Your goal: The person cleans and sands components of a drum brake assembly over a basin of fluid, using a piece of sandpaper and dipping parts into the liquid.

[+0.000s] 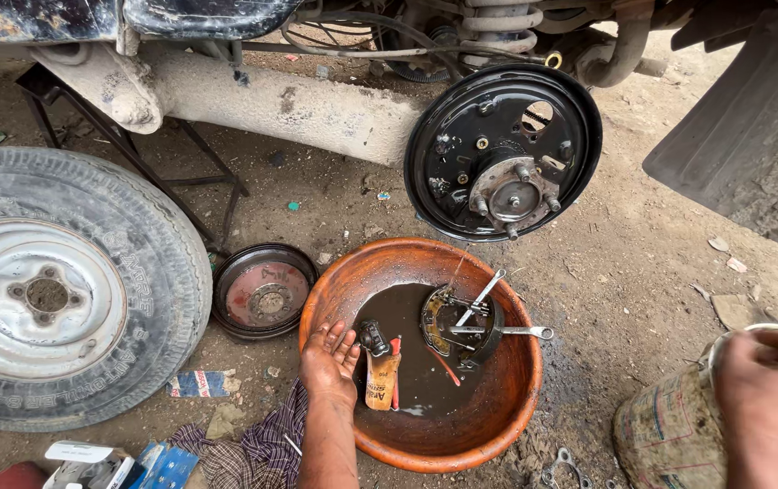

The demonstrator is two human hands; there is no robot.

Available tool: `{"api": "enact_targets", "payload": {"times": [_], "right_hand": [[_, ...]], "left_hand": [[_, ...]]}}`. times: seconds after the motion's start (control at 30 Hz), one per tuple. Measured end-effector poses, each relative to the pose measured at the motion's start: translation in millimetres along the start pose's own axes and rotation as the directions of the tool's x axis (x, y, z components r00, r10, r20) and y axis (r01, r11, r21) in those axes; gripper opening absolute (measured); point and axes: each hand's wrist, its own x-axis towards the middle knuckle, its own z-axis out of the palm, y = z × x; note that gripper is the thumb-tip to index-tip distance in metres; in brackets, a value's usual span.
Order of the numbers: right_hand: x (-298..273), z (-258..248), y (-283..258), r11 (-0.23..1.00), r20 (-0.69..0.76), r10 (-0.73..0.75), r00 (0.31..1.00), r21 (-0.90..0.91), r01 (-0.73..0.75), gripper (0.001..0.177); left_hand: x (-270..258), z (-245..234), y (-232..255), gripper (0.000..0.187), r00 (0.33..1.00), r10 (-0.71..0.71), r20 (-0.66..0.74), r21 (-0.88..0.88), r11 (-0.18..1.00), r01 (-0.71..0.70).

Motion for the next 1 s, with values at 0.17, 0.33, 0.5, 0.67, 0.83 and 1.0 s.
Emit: {"api": "enact_targets", "payload": {"times": [0.17,0.33,0.5,0.67,0.83,1.0], "right_hand": [[-131.4,113.7,-159.1,0.894,0.805,-0.442,0.396,0.431,0.123,0.029],[-252.3,148.9,-219.3,0.766,0.936,-0.353,0.02,0.276,0.58,0.084],[-268.2,147.7,-209.3,0.729,0.963,-0.27,-0.013,0.213,0.651,0.059],[-266.6,169.4,-174.7,0.712,0.928,-0.372,-0.026,0.303,0.634,0.042],[-249.1,200.5,-154.3,0.816,0.989,-0.142,-0.029,0.134,0.563,0.031],[-201.8,197.8,-138.3,0.947,0.665,-0.307,0.681,0.145,0.285,0.035]], "left_hand": [[8.1,3.1,-1.7,0.024,0.994,0.073,-0.086,-0.051,0.996,-0.077],[8.0,6.6,10.9,0.015,0.981,0.185,-0.064,-0.086,0.978,-0.19],[11.2,0.5,17.8,0.014,0.978,0.2,-0.063,-0.074,0.976,-0.204],[18.3,-0.6,18.7,0.015,0.983,0.172,-0.072,-0.086,0.98,-0.178],[3.8,10.6,16.8,0.017,0.987,0.149,-0.06,-0.042,0.988,-0.152],[-8.4,13.9,9.6,0.014,0.993,0.121,0.005,0.0,0.993,-0.121]]}}
